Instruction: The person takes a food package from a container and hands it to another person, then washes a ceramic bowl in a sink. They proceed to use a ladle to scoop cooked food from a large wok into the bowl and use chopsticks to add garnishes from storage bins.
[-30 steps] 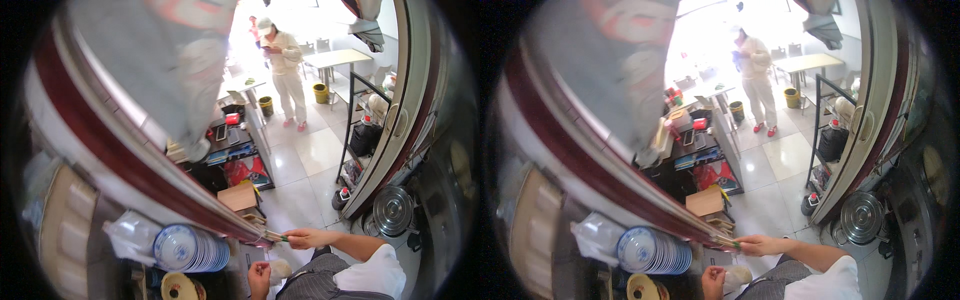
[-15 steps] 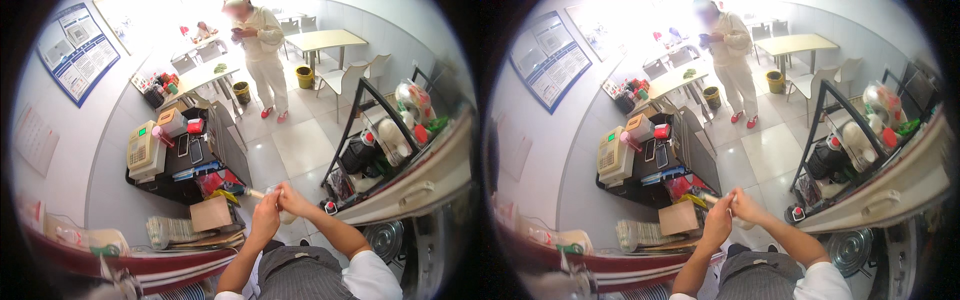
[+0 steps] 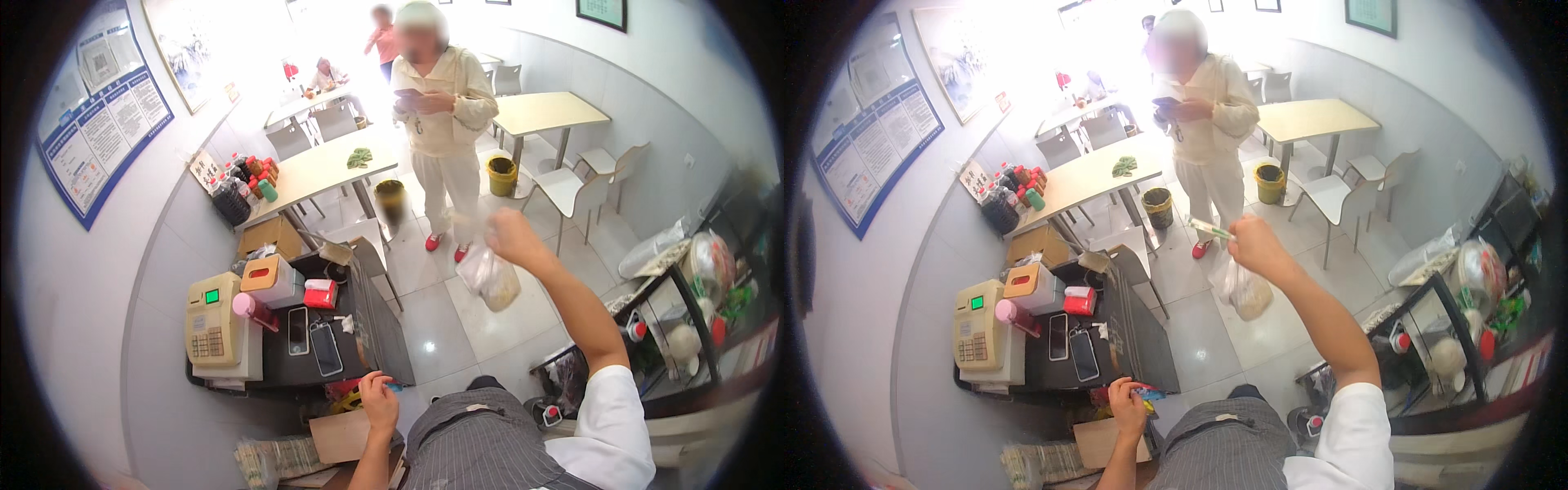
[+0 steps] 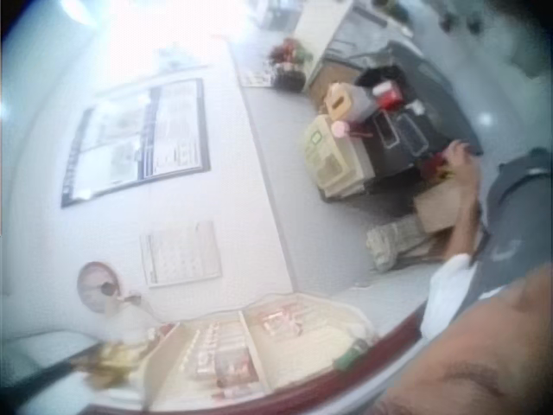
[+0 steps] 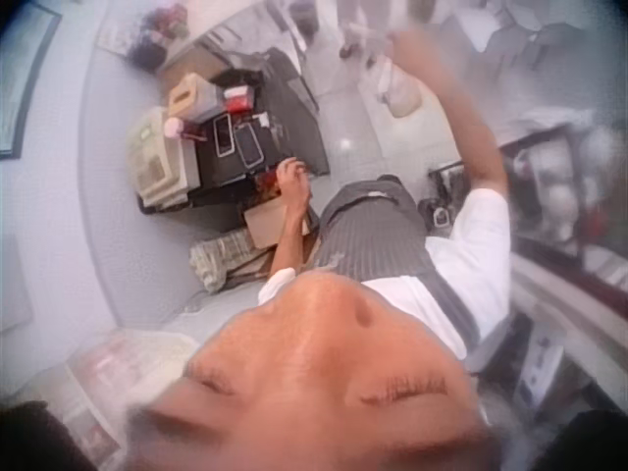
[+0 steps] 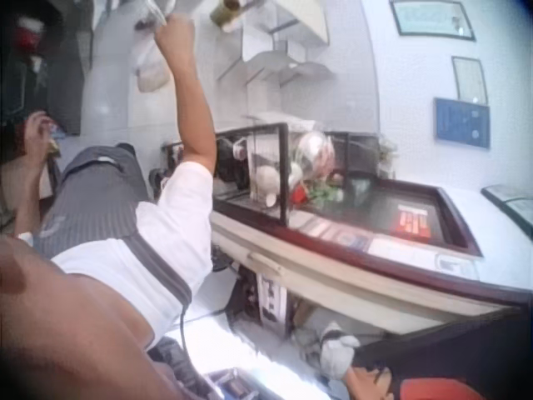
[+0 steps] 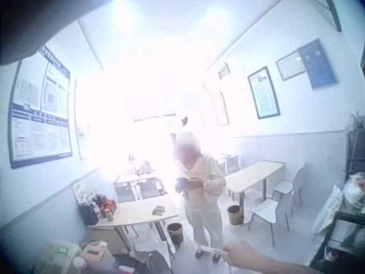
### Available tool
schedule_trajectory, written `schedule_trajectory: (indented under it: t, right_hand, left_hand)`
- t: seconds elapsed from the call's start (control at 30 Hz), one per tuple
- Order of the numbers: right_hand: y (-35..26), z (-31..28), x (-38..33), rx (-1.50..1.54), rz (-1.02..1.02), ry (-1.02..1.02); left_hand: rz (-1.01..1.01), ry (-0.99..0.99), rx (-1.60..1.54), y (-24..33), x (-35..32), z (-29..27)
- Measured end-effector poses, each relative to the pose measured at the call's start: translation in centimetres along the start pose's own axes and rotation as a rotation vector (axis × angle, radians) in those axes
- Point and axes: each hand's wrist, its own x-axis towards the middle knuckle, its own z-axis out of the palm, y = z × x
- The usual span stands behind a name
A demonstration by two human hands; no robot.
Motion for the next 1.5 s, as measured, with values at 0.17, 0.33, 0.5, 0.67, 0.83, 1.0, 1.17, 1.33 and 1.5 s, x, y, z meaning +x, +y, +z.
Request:
schedule_trajectory:
  t: [0.17,0.33,0.5,0.67,0.83,1.0,1.17,1.33,1.5]
  right_hand:
    - [5.6,9.0,14.5,0.086,-0.014,0.052]
    - [12.6,16.0,27.2,-0.004,-0.100,0.072]
    - [7.4,15.1,36.7,0.178,0.260,-0.373]
    - [12.0,18.8,43.4,0.254,-0.101,-0.179]
    - [12.0,19.9,46.8,0.623,0.196,-0.449]
    - [12.9,22.6,47.3,0.334,0.032,-0.250]
    - [18.6,27.5,48.2,0.040,-0.248,0.106]
    - [20.8,27.9,51.5,0.185,-0.007,-0.015]
    - [11.5,28.2,45.9,0.241,-0.191,0.160]
  left_hand:
    - [-0.083,0.124,0.051,-5.3,6.6,4.4]
    - [-0.155,0.235,0.232,-6.7,12.5,8.9]
    - [-0.260,0.259,0.576,-7.1,14.3,9.9]
    - [-0.411,0.348,0.539,-8.4,14.9,11.8]
    - [-0.384,0.274,0.683,-8.2,15.4,11.8]
    - [-0.403,0.215,0.760,-7.2,14.8,11.5]
    - [-0.492,0.191,0.713,-9.2,9.3,12.5]
    - [-0.395,0.255,0.705,-9.2,12.4,12.5]
    - [-0.343,0.374,0.683,-9.5,11.3,10.7]
